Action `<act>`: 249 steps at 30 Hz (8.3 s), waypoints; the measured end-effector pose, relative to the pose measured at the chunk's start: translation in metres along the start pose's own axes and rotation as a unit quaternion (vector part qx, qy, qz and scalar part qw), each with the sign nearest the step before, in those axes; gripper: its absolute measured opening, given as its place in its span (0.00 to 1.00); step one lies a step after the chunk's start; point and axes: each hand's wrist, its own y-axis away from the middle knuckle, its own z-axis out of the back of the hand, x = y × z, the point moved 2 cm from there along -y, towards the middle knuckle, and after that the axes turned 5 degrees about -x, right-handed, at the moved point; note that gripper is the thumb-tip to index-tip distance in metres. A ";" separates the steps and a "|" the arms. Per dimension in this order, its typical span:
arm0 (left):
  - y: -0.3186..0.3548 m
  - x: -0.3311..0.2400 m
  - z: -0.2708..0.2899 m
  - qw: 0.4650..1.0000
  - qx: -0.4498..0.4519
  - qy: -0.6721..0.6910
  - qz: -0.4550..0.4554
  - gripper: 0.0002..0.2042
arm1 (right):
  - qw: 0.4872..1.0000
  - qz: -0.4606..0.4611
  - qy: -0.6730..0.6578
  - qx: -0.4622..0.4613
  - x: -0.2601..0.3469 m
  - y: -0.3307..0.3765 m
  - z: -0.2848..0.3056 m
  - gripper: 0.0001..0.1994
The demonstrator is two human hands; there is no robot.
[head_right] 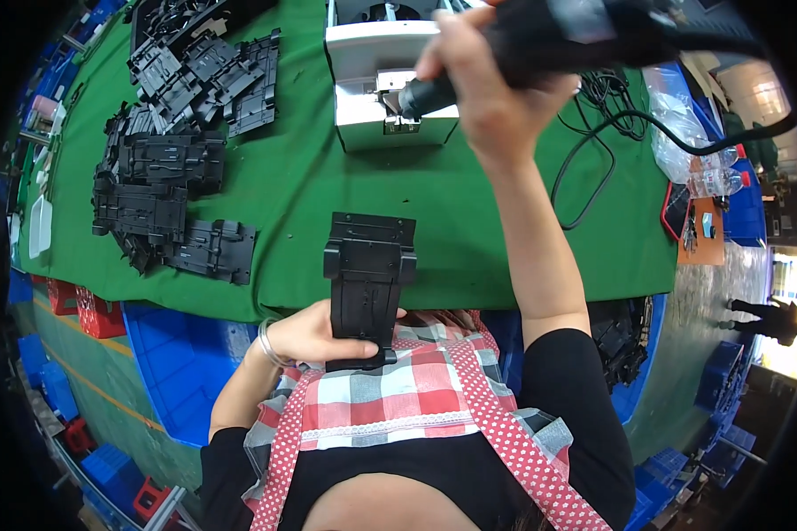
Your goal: The person assembles plastic toy car chassis components by hand at a factory workbench, securing plastic parts to the chassis with screws using an electric screwdriver.
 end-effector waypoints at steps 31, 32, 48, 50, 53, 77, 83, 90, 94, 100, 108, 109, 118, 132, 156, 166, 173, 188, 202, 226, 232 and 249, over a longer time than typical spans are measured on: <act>-0.041 -0.024 0.034 0.895 -0.372 0.211 -0.123 0.14 | 0.977 -0.167 -0.022 0.128 0.027 0.069 -0.014 0.15; -0.041 -0.022 0.034 0.895 -0.373 0.211 -0.123 0.14 | 0.978 -0.163 -0.005 0.133 0.026 0.072 -0.013 0.15; -0.028 -0.027 0.039 0.893 -0.347 0.269 -0.102 0.21 | 0.993 -0.053 0.094 0.050 -0.003 0.001 -0.010 0.10; -0.032 -0.025 0.042 0.890 -0.358 0.258 -0.118 0.21 | 0.989 -0.129 -0.005 0.068 -0.001 0.015 -0.007 0.10; -0.035 -0.026 0.042 0.889 -0.363 0.250 -0.127 0.22 | 0.969 -0.190 -0.152 0.036 0.018 0.041 -0.008 0.13; -0.042 -0.034 0.034 0.863 -0.433 0.154 -0.208 0.18 | 0.978 -0.114 -0.089 0.150 0.040 0.070 -0.023 0.16; -0.050 -0.023 0.028 0.858 -0.452 0.099 -0.222 0.17 | 0.978 -0.087 -0.024 0.188 0.046 0.083 -0.022 0.17; -0.061 -0.033 -0.003 0.923 -0.326 -0.054 -0.195 0.07 | 0.956 -0.286 -0.002 0.068 0.074 0.054 0.022 0.16; -0.099 -0.033 -0.057 0.907 -0.226 -0.178 -0.307 0.11 | 0.857 -0.492 0.154 0.009 0.092 0.070 0.065 0.15; -0.100 -0.060 0.010 0.812 -0.194 -0.476 -0.276 0.15 | 0.828 -0.371 0.402 -0.121 0.174 0.095 0.169 0.09; -0.108 -0.042 0.051 0.796 -0.210 -0.533 -0.195 0.03 | 0.413 -0.416 0.801 -0.125 0.250 0.116 0.301 0.18; -0.104 -0.041 0.052 0.780 -0.224 -0.553 -0.189 0.02 | 0.469 -0.395 0.774 -0.157 0.246 0.115 0.302 0.18; -0.101 -0.134 0.049 0.674 -0.334 -0.495 -0.434 0.03 | 0.794 -0.305 0.505 -0.142 0.166 0.087 0.218 0.11; -0.072 -0.150 0.292 0.413 -0.690 -0.585 0.109 0.30 | 0.891 -0.283 0.350 -0.063 0.113 0.070 0.121 0.10; -0.021 -0.064 0.098 0.863 -0.323 0.350 -0.172 0.23 | 0.998 -0.020 -0.029 -0.045 0.021 0.006 0.007 0.13; -0.042 -0.012 0.054 0.895 -0.273 0.331 -0.122 0.18 | 0.993 -0.028 0.116 0.006 -0.020 0.001 -0.023 0.10; -0.050 -0.015 0.054 0.883 -0.256 0.374 -0.122 0.17 | 0.990 -0.139 -0.014 0.006 -0.004 0.015 -0.011 0.11; -0.055 -0.021 0.043 0.895 -0.269 0.338 -0.111 0.11 | 0.992 -0.101 0.021 0.077 0.002 0.049 -0.022 0.08; -0.056 -0.022 0.043 0.916 -0.261 0.291 -0.093 0.12 | 0.996 0.007 0.078 -0.034 -0.005 0.005 -0.010 0.10; -0.063 -0.018 0.036 0.922 -0.246 0.294 -0.048 0.12 | 0.974 -0.165 0.050 0.146 0.002 0.054 -0.032 0.09; -0.053 -0.020 0.019 0.924 -0.230 0.303 -0.034 0.13 | 0.968 -0.177 -0.069 0.165 0.007 0.056 -0.025 0.16; 0.002 -0.010 0.035 0.922 -0.325 0.180 -0.109 0.17 | 0.990 -0.108 0.086 0.029 -0.001 0.012 -0.017 0.11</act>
